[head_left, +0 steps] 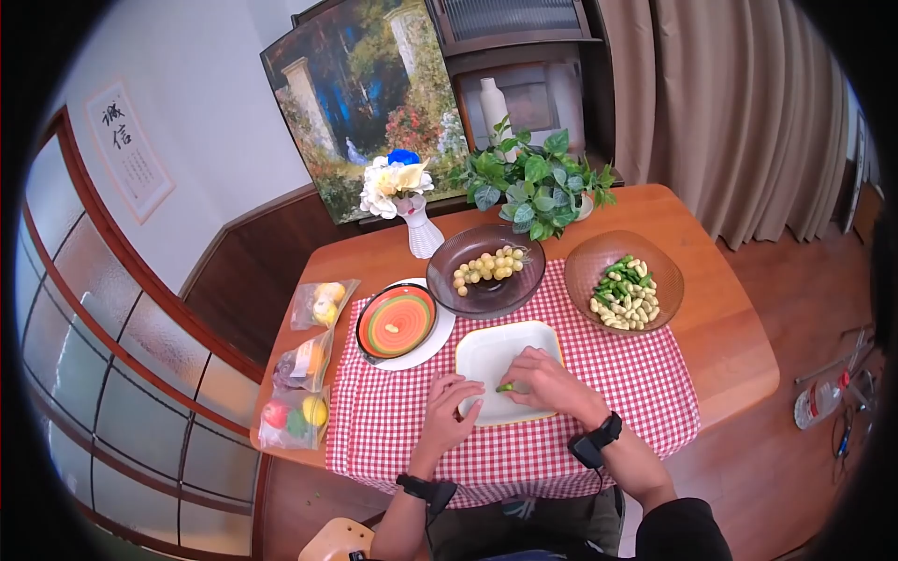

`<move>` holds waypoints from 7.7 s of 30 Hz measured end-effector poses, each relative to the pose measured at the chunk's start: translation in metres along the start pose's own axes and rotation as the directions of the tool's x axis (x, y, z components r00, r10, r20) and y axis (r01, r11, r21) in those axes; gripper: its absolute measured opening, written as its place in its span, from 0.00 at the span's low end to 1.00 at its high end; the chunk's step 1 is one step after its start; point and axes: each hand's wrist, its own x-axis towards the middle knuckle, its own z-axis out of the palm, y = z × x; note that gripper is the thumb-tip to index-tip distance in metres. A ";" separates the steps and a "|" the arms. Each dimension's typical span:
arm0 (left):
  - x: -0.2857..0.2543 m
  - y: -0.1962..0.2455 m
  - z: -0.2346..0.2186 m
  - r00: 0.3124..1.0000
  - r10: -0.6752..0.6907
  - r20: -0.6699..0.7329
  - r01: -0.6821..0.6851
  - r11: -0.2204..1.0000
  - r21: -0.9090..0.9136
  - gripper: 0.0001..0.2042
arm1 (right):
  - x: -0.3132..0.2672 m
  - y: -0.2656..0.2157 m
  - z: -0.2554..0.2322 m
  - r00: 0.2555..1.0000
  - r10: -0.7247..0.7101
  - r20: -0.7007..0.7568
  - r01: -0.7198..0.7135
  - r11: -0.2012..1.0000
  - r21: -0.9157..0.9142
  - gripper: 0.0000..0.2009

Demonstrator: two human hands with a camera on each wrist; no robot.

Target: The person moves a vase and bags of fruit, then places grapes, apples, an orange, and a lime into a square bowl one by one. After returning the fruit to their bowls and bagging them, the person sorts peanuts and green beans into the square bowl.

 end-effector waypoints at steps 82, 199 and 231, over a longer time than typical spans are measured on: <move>-0.010 -0.020 -0.018 0.937 -0.160 -0.309 0.159 0.987 -0.030 0.06 | -0.053 0.152 -0.142 0.785 0.602 -0.147 -0.562 0.590 -0.580 0.08; 0.004 -0.002 0.006 0.949 0.013 -0.316 0.021 0.994 0.103 0.08 | -0.002 0.023 -0.032 0.830 0.044 -0.556 -0.067 0.998 -0.022 0.06; 0.004 -0.006 0.003 0.965 -0.096 -0.244 0.071 0.991 -0.110 0.09 | -0.003 0.031 -0.121 0.867 0.317 -0.385 -0.395 0.908 -0.142 0.08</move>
